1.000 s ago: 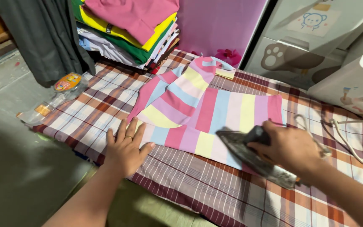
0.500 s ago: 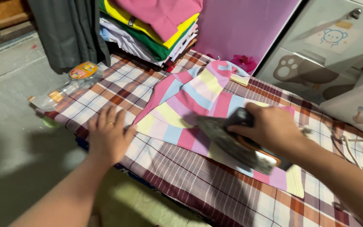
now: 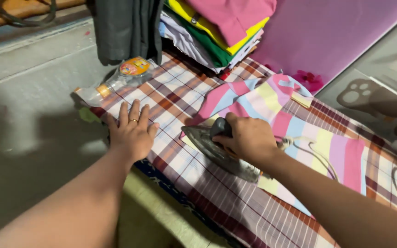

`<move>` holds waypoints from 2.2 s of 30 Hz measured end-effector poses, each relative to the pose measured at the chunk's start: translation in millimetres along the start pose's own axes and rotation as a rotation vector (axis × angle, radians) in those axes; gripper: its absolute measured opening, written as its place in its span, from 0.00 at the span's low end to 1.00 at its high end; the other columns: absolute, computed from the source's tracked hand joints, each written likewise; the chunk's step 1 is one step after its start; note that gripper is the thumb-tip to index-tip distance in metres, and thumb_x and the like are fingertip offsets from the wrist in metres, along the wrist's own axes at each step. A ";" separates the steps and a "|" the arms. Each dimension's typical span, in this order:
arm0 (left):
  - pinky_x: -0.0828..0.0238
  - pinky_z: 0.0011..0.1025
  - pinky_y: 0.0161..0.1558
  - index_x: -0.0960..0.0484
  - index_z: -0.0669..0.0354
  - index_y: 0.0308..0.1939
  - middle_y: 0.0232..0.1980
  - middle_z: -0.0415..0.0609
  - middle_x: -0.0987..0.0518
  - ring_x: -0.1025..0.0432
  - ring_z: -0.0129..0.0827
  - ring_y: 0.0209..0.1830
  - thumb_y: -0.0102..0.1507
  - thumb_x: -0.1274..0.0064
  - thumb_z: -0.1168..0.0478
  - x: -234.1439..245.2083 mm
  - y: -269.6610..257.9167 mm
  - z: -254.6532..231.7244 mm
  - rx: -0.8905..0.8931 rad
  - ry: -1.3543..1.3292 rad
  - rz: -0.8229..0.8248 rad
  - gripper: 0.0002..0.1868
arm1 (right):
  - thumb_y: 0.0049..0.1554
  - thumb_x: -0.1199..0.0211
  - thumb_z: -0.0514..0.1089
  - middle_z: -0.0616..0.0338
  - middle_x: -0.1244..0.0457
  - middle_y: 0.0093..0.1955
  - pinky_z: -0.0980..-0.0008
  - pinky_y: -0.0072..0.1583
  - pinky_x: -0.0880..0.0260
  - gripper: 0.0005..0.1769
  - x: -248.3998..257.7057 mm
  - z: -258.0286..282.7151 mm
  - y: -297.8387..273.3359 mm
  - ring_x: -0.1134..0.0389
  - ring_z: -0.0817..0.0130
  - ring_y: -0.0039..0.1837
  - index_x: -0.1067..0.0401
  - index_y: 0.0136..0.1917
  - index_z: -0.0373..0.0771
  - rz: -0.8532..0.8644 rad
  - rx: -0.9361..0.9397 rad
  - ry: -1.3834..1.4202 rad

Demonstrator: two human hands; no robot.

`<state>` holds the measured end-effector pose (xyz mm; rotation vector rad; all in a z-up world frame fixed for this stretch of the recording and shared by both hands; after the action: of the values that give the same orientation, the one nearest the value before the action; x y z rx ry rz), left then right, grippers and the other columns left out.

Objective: The person irons a striped garment on a plaid board, folds it into a square, and places it on a stack of colorful clothes next to a white drawer unit.

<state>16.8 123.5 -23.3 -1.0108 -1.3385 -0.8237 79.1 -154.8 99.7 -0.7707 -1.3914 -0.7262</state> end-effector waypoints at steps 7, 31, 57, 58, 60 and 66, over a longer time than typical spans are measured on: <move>0.83 0.59 0.74 0.61 0.40 0.81 0.85 0.40 0.70 0.78 0.43 0.83 0.70 0.80 0.38 -2.9 0.8 -2.5 -0.011 -0.043 0.005 0.36 | 0.50 0.31 0.66 0.50 0.30 0.33 0.53 0.43 0.28 0.28 -0.6 -7.8 -1.2 0.28 0.50 0.38 0.28 0.48 0.41 -0.046 0.105 0.036; 0.86 0.59 0.74 0.65 0.38 0.81 0.84 0.36 0.74 0.83 0.41 0.82 0.69 0.80 0.37 -3.8 4.4 -1.8 0.025 -0.037 0.083 0.37 | 0.52 0.31 0.66 0.52 0.32 0.31 0.57 0.39 0.27 0.28 -6.8 -3.6 -11.6 0.28 0.55 0.33 0.29 0.47 0.39 -0.070 0.103 0.059; 0.83 0.60 0.74 0.66 0.37 0.81 0.84 0.37 0.75 0.83 0.42 0.83 0.69 0.82 0.36 -7.8 7.9 -1.3 0.032 -0.003 0.105 0.37 | 0.53 0.32 0.68 0.54 0.34 0.27 0.58 0.36 0.29 0.29 -3.0 6.0 -15.6 0.30 0.57 0.31 0.30 0.45 0.39 -0.086 0.083 -0.035; 0.82 0.60 0.75 0.66 0.37 0.81 0.85 0.37 0.75 0.83 0.42 0.83 0.69 0.82 0.36 -7.3 7.8 -1.6 0.034 0.005 0.107 0.37 | 0.53 0.32 0.68 0.54 0.34 0.27 0.58 0.37 0.29 0.29 -3.7 6.3 -15.6 0.30 0.57 0.31 0.31 0.46 0.39 -0.069 0.074 -0.038; 0.82 0.61 0.74 0.67 0.36 0.81 0.85 0.36 0.75 0.83 0.42 0.83 0.69 0.82 0.36 -5.1 8.9 -2.5 0.042 0.017 0.134 0.37 | 0.53 0.32 0.67 0.54 0.34 0.27 0.59 0.37 0.28 0.30 -3.9 5.7 -15.5 0.29 0.57 0.31 0.31 0.47 0.39 -0.043 0.050 -0.045; 0.82 0.61 0.74 0.68 0.36 0.81 0.85 0.36 0.76 0.84 0.43 0.83 0.69 0.82 0.36 -4.5 8.9 -3.2 0.041 0.008 0.135 0.38 | 0.53 0.32 0.67 0.54 0.33 0.29 0.58 0.39 0.28 0.29 -5.2 4.9 -14.3 0.29 0.56 0.33 0.31 0.47 0.39 -0.038 0.047 -0.040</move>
<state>25.8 123.5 -28.6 -1.0521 -1.2608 -0.6961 64.3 -158.9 95.3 -0.7269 -1.4575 -0.7081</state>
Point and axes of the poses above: each hand's wrist, its own y-axis towards the middle knuckle, its own x-axis out of the back of the hand, z = x × y, the point moved 1 cm from there along y, towards the middle knuckle
